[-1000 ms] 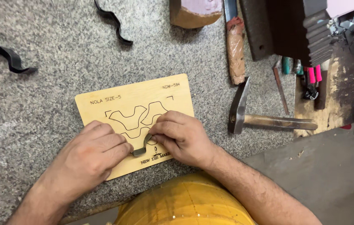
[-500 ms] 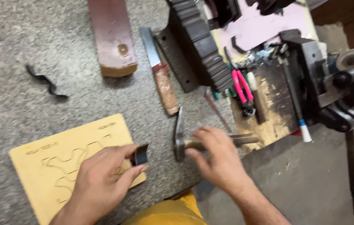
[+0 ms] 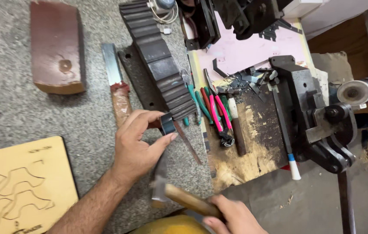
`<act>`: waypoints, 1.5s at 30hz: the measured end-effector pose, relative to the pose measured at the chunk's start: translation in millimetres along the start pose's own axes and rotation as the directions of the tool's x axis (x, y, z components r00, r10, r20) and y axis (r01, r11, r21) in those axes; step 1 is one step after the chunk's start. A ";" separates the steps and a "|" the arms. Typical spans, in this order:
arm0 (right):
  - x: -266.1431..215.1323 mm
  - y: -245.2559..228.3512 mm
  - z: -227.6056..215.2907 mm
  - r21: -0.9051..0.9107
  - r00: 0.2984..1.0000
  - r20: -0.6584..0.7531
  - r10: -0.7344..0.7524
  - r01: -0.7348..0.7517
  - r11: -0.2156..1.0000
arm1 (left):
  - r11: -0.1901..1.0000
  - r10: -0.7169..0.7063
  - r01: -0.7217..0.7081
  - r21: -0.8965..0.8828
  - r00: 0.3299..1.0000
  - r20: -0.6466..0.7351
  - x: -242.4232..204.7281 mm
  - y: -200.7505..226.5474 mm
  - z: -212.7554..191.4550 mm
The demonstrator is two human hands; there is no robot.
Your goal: The person hammers a small metal piece on a stepped metal block to shape it, then repeatedly checks its fit against a template on a wooden board. The person also uses a manual press to bend the metal piece. The process involves alternating between shaping and checking the fit.
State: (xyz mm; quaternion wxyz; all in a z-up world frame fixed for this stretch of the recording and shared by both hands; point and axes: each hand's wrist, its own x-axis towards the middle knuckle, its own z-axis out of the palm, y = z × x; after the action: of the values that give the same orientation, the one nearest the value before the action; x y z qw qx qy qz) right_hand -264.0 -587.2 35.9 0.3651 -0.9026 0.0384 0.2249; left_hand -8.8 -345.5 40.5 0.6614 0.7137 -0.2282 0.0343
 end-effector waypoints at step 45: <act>-12.0 -28.5 -20.2 0.164 0.835 -0.539 -0.112 0.234 0.958 | 0.996 0.088 -0.089 0.015 0.992 0.089 14.8 -36.3 29.2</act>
State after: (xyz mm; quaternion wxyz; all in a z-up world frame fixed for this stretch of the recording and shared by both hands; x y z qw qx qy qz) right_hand -260.5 -581.2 72.2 0.4584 -0.8824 0.0793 -0.0695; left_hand 10.5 -376.9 8.4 0.6417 0.7099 -0.2881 0.0344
